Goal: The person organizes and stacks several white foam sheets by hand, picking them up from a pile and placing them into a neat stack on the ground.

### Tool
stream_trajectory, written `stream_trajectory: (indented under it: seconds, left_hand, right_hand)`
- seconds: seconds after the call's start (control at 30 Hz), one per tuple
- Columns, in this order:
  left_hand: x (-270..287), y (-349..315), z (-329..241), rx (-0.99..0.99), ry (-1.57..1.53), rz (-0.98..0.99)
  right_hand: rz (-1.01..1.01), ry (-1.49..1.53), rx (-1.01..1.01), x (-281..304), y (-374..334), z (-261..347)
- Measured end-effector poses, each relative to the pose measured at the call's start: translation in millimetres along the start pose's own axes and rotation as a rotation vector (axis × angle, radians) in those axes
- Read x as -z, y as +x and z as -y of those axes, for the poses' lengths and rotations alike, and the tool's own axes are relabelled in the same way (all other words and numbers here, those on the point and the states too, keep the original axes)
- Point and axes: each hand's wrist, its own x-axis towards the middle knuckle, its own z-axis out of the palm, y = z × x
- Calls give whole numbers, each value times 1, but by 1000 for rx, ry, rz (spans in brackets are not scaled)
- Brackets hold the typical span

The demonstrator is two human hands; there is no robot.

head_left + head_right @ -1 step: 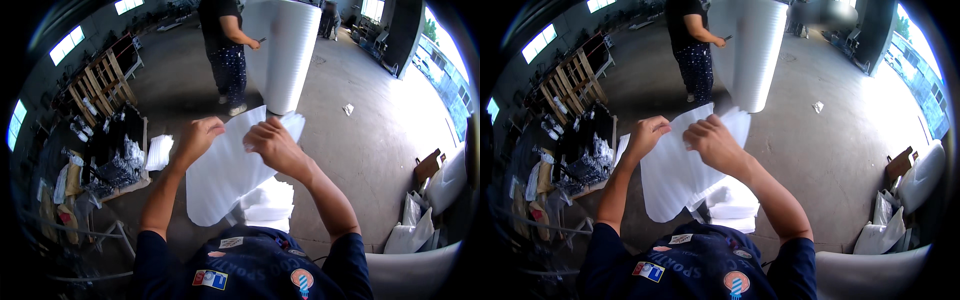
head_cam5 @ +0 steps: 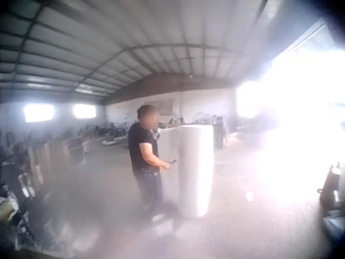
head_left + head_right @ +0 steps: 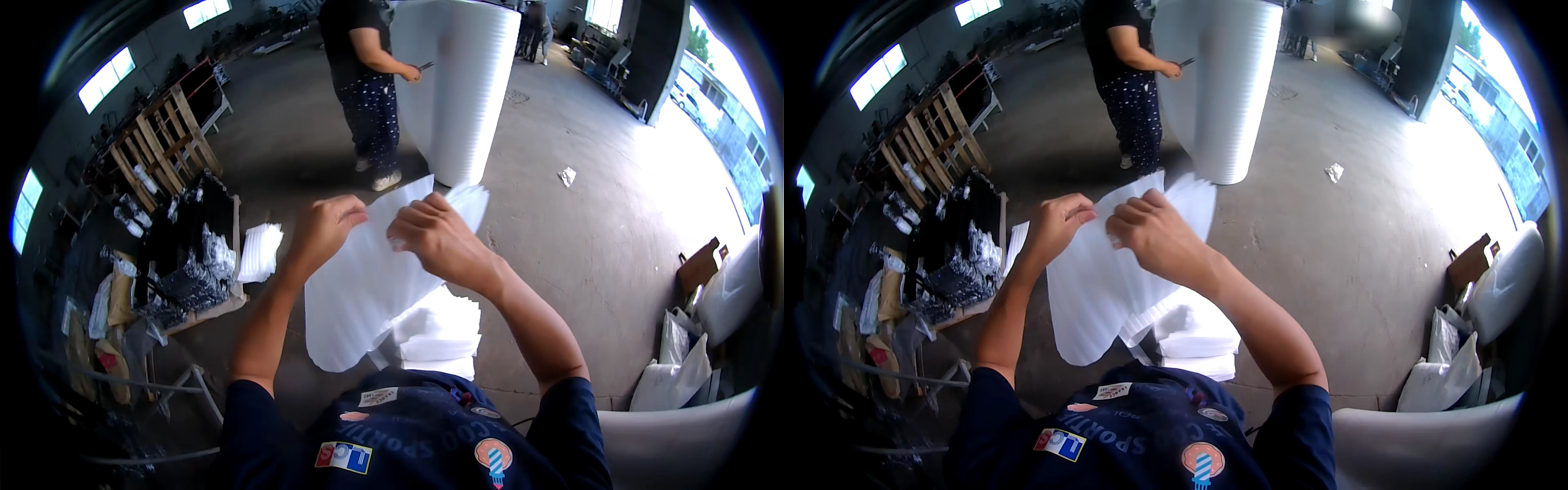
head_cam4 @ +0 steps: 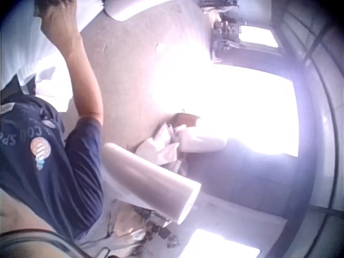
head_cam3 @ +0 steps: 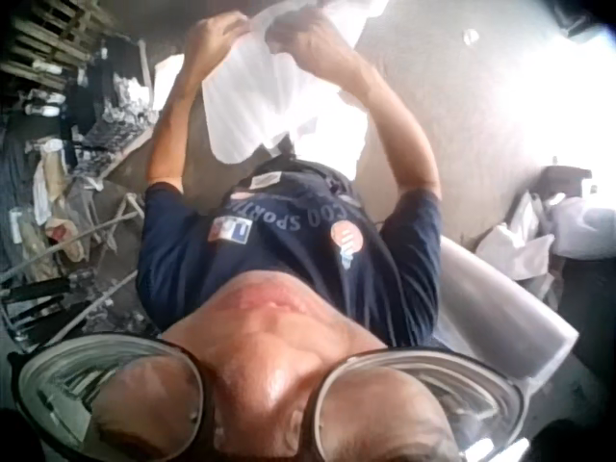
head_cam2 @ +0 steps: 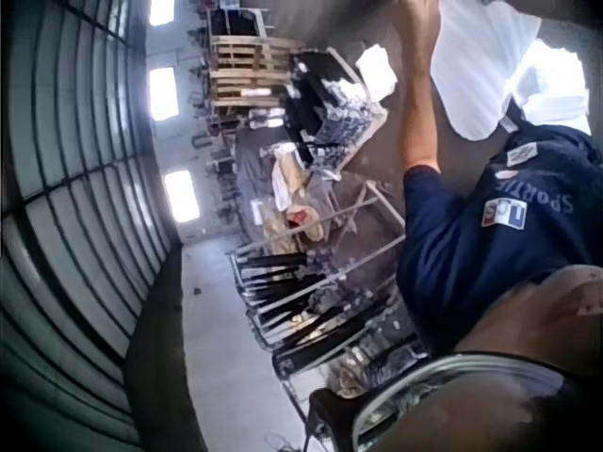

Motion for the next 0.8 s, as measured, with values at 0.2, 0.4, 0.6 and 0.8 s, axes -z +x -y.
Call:
stream_trajectory:
  seconds: [0.2,0.4,0.6,0.8]
  left_hand:
    - [1,-5,-25,-133,63,-19]
    - [6,-11,-27,-251,78,-63]
    - [1,-19,-21,-169,-17,30]
    - [-4,-20,-18,-3,-288,18]
  right_hand:
    - [-110,97,45,-16,7,-1]
    - [-121,183,100,-20,13,-9]
    - [-57,202,106,-20,8,-11]
    - [-81,145,56,-28,6,-11]
